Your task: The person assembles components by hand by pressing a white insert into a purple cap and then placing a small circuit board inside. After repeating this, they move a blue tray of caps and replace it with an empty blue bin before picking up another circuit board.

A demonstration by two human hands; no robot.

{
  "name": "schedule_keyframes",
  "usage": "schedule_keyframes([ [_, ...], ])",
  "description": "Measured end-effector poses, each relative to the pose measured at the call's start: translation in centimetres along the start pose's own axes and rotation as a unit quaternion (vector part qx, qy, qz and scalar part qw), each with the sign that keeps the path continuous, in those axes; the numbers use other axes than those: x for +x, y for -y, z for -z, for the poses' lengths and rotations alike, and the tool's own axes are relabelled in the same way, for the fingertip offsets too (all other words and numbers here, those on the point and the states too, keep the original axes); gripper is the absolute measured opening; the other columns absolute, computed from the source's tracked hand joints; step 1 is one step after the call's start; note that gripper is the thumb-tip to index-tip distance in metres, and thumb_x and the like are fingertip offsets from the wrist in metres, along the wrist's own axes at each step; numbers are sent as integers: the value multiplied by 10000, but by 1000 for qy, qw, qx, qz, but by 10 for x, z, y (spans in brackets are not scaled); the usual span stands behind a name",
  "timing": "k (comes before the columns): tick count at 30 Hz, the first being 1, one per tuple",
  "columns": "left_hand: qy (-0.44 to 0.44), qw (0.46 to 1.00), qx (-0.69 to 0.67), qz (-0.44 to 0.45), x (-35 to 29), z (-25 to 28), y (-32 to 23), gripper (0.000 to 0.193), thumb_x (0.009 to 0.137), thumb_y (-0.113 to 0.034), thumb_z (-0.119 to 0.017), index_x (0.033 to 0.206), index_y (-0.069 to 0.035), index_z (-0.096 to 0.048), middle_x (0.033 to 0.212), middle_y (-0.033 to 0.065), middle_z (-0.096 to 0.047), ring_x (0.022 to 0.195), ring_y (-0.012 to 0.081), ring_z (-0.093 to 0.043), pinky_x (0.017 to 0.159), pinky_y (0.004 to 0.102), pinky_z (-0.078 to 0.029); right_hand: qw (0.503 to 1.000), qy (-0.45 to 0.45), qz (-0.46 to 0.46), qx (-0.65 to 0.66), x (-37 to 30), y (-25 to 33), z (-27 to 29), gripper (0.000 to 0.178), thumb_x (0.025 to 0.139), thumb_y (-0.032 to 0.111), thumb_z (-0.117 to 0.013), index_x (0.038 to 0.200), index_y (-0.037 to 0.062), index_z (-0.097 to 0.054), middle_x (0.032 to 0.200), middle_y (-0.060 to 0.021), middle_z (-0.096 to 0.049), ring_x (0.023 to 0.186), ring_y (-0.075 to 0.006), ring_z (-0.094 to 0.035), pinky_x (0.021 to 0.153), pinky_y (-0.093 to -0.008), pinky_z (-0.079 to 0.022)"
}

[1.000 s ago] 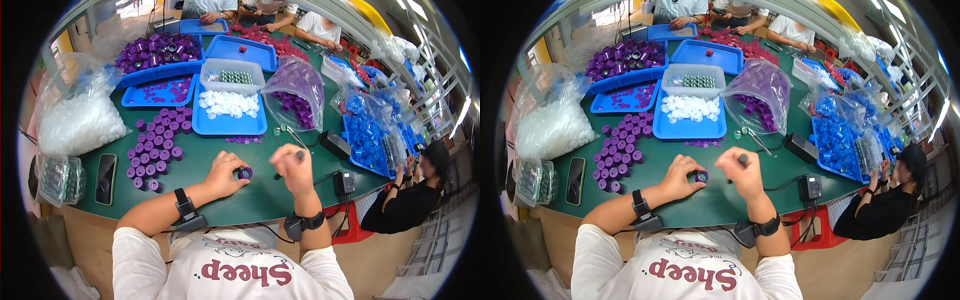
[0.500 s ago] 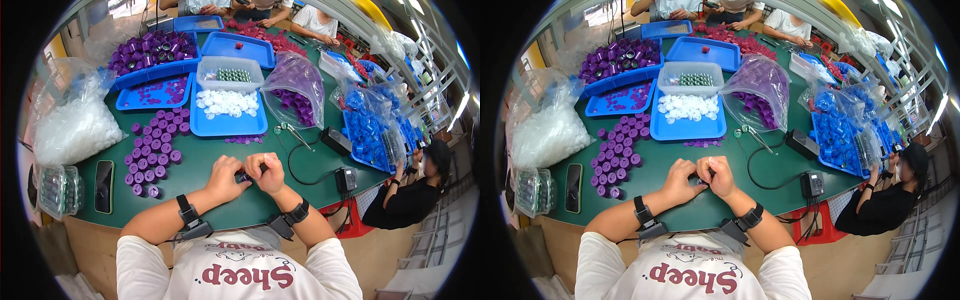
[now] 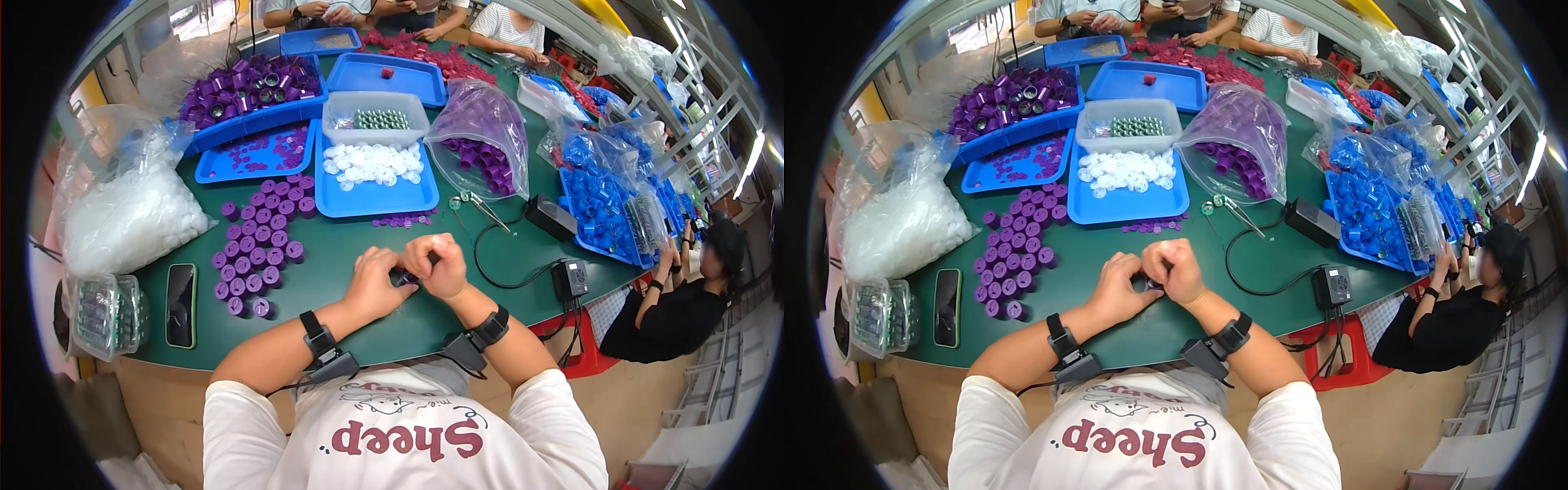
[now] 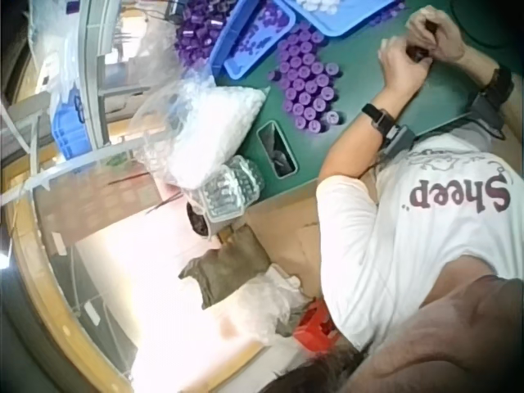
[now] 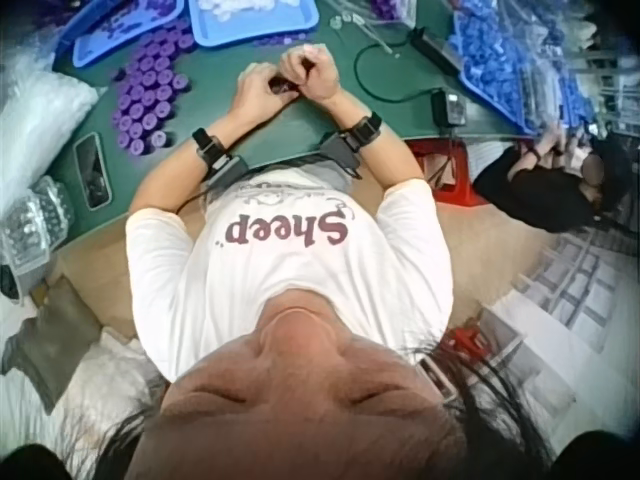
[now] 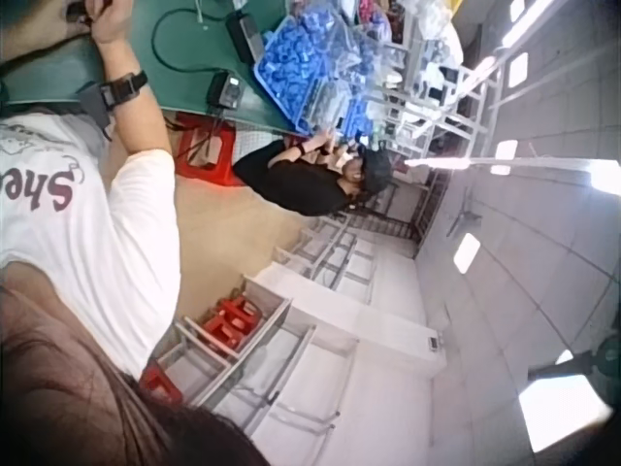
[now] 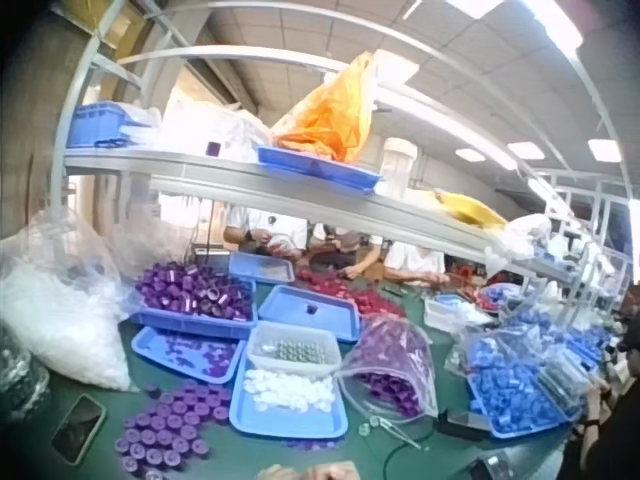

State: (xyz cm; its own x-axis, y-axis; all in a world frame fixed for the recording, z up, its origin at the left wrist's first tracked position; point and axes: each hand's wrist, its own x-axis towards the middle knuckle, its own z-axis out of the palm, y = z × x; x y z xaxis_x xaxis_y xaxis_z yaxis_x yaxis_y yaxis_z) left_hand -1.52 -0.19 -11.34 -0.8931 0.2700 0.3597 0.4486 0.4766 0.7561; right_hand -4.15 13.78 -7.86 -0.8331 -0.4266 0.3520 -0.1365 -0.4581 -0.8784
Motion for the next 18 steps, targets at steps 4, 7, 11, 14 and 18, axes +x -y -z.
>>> schedule_keyframes([
  [4,-12,1000,11,-2,-3,0,1,276,556,-143,-788,747,-68,-603,757,72,-591,753,263,-523,701,373,-410,999,-17,36,2,0,-1,-4,496,845,360,-377,467,40,-345,443,-42,-333,419,-134,-288,424,-269,-240],
  [7,8,1000,8,16,-1,-1,4,263,572,-156,-766,762,-66,-609,782,67,-587,809,277,-521,720,404,-389,999,-7,27,-21,4,-6,-6,508,849,370,-384,466,39,-337,444,-40,-332,420,-127,-286,420,-263,-232],
  [11,-7,1000,-21,5,0,0,-3,261,570,-147,-762,766,-77,-605,784,74,-594,797,285,-523,712,405,-389,999,11,-4,-46,9,-9,-5,530,859,384,-392,461,40,-330,446,-38,-336,420,-120,-282,417,-260,-222],
  [14,-13,1000,-19,-10,5,2,-3,266,574,-139,-766,761,-70,-590,771,83,-596,768,288,-533,701,396,-410,995,4,26,-92,9,-10,-6,526,857,376,-398,455,44,-329,446,-40,-345,425,-122,-292,422,-267,-221],
  [18,0,1000,-9,13,6,2,-4,320,596,-147,-780,787,-38,-548,778,87,-607,742,252,-573,667,358,-460,998,-30,52,1,13,4,-3,449,867,269,-360,465,70,-345,453,-41,-377,435,-123,-331,436,-264,-257],
])
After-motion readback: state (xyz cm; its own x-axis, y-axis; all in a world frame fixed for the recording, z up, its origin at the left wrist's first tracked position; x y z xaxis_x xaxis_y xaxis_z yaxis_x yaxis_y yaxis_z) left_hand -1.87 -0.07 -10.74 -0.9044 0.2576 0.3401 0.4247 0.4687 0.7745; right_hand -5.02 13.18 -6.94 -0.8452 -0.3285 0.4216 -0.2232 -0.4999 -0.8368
